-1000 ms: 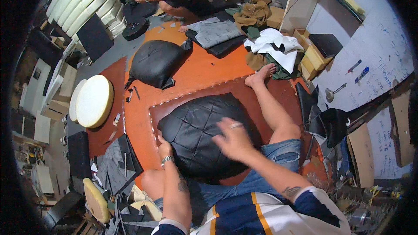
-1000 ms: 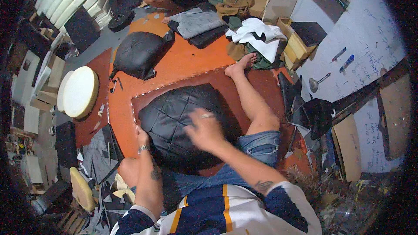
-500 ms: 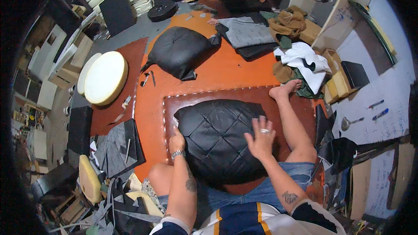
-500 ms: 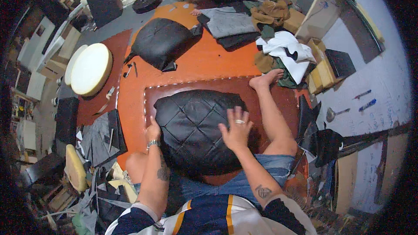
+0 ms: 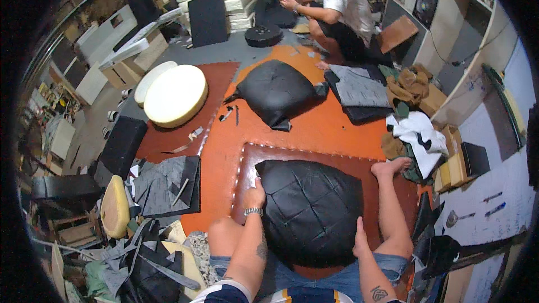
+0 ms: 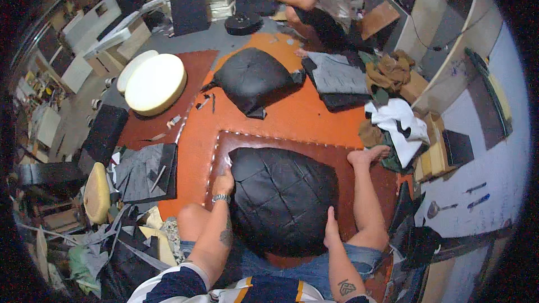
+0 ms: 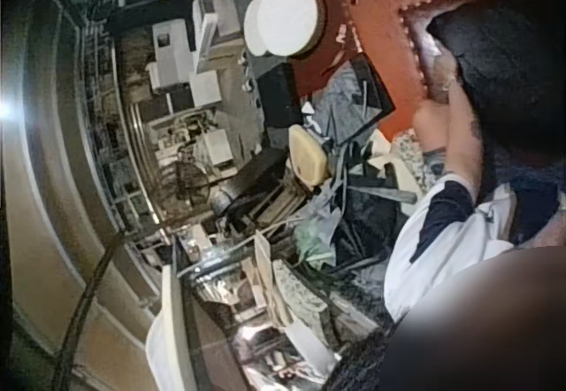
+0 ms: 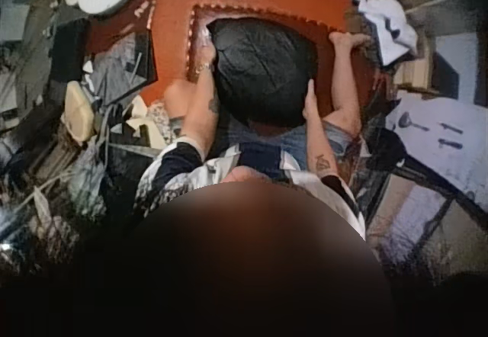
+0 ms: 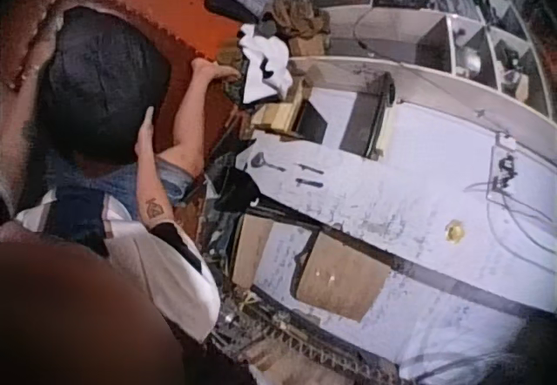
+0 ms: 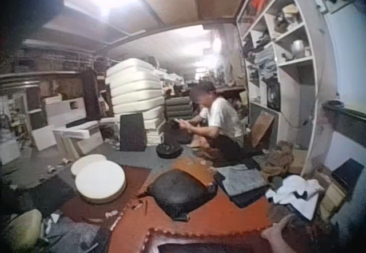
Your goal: The person sits on the floor in a workshop and cuts a piece of grey fabric using shears. They handle a black leather cushion and a yellow foam cushion, positioning the fabric over the foam before cutting it to shape.
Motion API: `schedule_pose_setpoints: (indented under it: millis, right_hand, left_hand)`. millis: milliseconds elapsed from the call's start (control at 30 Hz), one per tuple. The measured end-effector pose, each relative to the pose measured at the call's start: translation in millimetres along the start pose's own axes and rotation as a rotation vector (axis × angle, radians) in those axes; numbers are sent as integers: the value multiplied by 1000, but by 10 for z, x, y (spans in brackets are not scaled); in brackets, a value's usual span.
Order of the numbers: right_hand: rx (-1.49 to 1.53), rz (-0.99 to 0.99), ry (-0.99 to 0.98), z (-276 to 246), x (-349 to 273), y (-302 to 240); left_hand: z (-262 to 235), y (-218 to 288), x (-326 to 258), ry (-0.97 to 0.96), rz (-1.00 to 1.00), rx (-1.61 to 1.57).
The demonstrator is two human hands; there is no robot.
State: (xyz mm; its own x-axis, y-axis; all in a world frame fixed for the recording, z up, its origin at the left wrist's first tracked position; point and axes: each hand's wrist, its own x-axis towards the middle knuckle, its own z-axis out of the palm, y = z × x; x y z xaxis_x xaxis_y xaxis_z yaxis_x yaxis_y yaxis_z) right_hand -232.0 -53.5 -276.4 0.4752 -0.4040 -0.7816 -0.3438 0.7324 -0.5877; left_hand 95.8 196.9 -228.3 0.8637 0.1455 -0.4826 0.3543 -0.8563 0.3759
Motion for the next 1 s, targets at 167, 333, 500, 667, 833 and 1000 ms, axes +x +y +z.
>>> schedule_pose_setpoints:
  millis: [167,333,500,667,833,1000]
  right_hand:
    - [5,23,51,8,19,9]
    - [24,16,17,-25,4,30]
    - [-70,-71,-118,-128,82,130]
    - [256,-33,-246,-87,8,11]
    - [474,-208,-350,457,-208,-635]
    - [477,-522,-381,1685,241,-1763]
  left_hand:
    - [-5,-16,1,-14,9,-10]
    - [30,-30,34,-48,3,-72]
    - [-37,33,118,-128,-23,-197]
    - [-678,374,-177,-260,322,-631]
    - [-1877,402,-738,-880,902,-1362]
    - [-2345,194,-792,135,925,-1938]
